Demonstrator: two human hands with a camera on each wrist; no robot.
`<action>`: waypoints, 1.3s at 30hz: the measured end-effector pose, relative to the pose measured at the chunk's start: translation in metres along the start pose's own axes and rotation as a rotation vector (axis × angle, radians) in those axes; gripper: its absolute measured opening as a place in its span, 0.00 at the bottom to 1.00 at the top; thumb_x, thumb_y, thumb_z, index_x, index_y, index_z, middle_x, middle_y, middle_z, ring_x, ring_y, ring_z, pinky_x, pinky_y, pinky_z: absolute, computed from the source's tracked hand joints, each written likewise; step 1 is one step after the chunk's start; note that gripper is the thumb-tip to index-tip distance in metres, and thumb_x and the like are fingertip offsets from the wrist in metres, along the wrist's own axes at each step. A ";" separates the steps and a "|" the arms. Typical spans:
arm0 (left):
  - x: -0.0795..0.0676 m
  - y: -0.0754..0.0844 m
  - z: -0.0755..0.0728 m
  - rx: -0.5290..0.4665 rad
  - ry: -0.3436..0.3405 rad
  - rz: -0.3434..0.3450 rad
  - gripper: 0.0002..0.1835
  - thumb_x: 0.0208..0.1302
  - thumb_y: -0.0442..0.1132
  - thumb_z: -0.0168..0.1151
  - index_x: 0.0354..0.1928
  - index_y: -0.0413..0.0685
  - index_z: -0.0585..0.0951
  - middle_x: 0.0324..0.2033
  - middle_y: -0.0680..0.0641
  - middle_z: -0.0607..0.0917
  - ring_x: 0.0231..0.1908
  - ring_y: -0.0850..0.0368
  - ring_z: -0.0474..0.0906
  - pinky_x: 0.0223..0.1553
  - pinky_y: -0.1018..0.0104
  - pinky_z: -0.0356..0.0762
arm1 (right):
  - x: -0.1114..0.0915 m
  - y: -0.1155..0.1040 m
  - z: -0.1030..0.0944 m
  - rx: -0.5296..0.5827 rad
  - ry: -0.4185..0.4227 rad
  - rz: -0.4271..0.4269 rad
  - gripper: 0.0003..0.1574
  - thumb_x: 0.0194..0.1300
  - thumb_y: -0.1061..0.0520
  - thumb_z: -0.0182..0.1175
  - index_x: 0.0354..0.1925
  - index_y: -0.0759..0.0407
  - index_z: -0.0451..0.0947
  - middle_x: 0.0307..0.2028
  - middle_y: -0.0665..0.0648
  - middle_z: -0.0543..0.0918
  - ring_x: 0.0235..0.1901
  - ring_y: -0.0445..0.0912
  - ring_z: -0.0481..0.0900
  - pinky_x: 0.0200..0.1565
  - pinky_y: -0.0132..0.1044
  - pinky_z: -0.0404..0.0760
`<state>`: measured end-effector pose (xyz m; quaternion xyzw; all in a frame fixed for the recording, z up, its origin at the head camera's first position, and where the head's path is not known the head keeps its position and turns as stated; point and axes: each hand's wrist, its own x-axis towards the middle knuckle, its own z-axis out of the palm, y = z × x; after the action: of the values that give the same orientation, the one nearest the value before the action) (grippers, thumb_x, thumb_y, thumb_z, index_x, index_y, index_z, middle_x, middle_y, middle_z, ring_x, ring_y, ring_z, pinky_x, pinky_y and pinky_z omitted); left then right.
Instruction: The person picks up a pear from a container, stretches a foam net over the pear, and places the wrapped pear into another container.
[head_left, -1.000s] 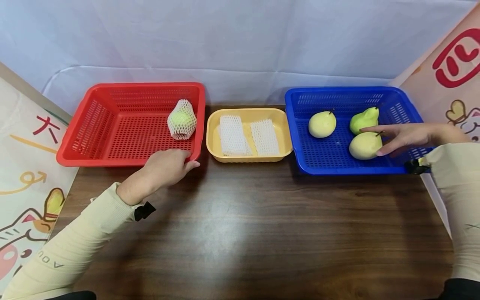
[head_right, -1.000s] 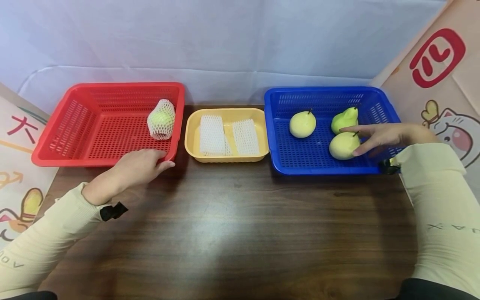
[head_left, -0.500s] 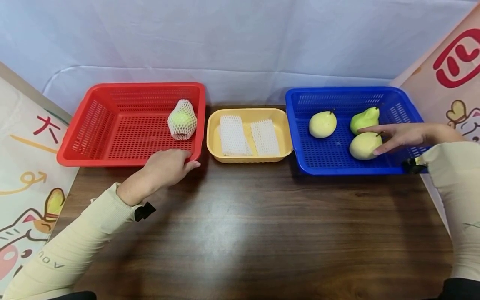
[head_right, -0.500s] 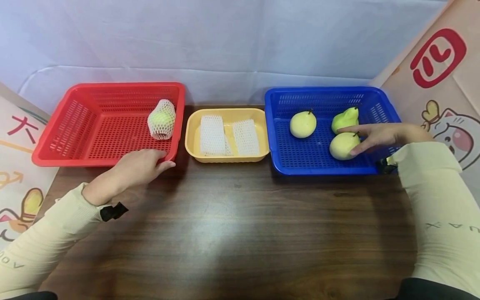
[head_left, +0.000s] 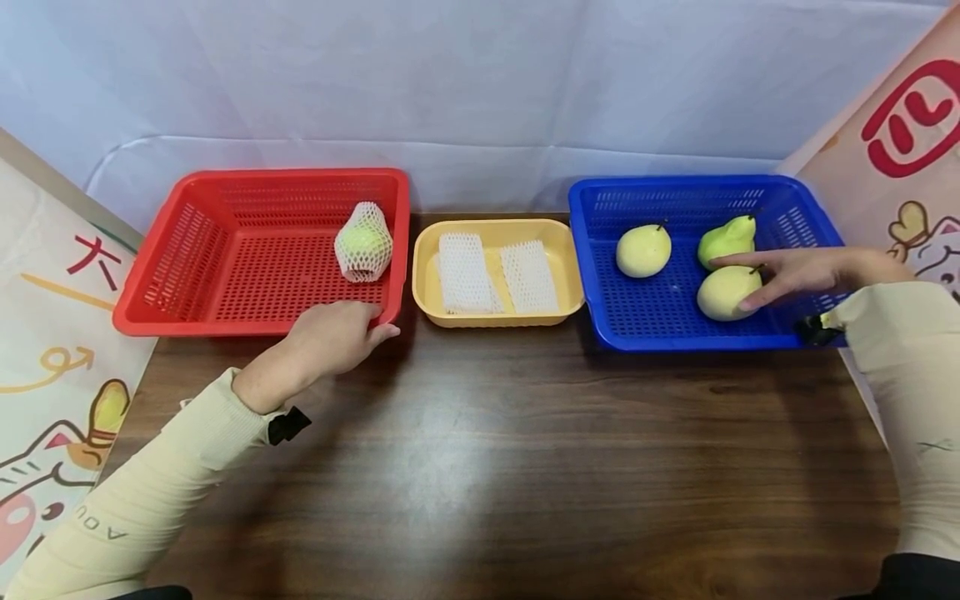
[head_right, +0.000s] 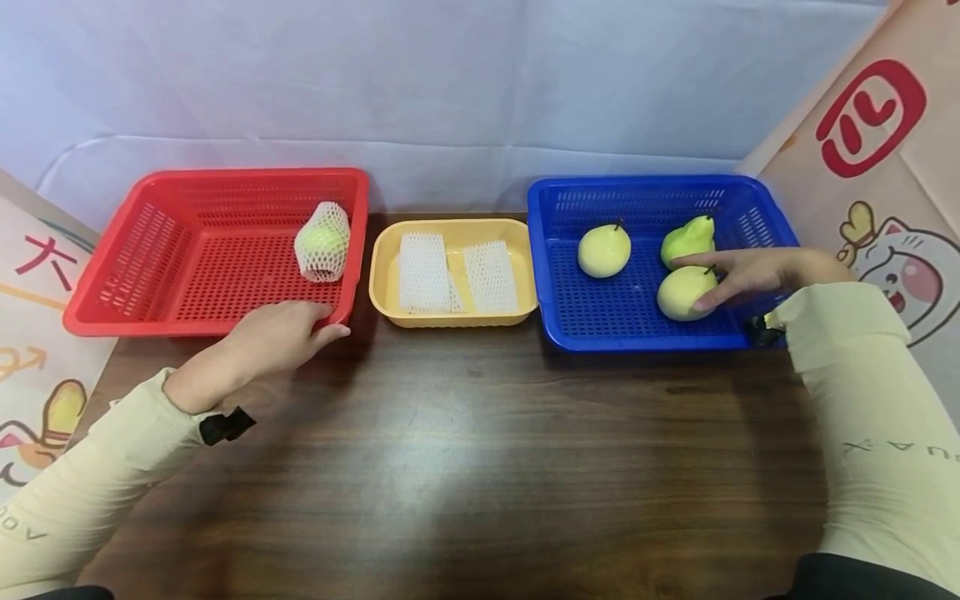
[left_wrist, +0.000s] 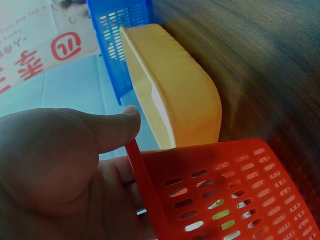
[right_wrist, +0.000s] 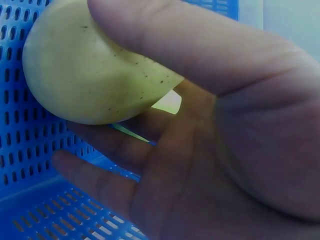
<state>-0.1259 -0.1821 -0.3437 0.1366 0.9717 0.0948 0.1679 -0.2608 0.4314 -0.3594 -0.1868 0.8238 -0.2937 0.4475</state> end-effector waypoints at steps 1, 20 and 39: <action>0.000 0.000 0.000 0.000 0.001 0.000 0.20 0.76 0.54 0.57 0.28 0.50 0.74 0.20 0.47 0.74 0.26 0.50 0.73 0.28 0.51 0.73 | 0.000 0.000 0.000 0.000 -0.001 0.007 0.46 0.71 0.62 0.62 0.58 0.05 0.60 0.72 0.81 0.44 0.56 0.26 0.65 0.49 0.29 0.78; 0.001 0.000 0.001 0.004 0.004 -0.004 0.20 0.75 0.53 0.58 0.28 0.49 0.74 0.20 0.47 0.74 0.26 0.50 0.72 0.28 0.52 0.72 | 0.001 -0.004 0.004 -0.016 0.025 0.034 0.40 0.70 0.60 0.63 0.50 0.06 0.65 0.69 0.81 0.56 0.50 0.24 0.68 0.48 0.32 0.79; 0.000 -0.001 0.001 -0.007 -0.004 0.000 0.20 0.75 0.54 0.57 0.28 0.50 0.74 0.20 0.48 0.74 0.27 0.50 0.73 0.28 0.51 0.73 | 0.002 -0.009 0.008 -0.010 0.157 0.086 0.31 0.74 0.56 0.59 0.71 0.46 0.64 0.61 0.70 0.67 0.49 0.39 0.75 0.48 0.45 0.83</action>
<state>-0.1260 -0.1828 -0.3446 0.1363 0.9709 0.0982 0.1706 -0.2545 0.4210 -0.3577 -0.1301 0.8651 -0.2837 0.3928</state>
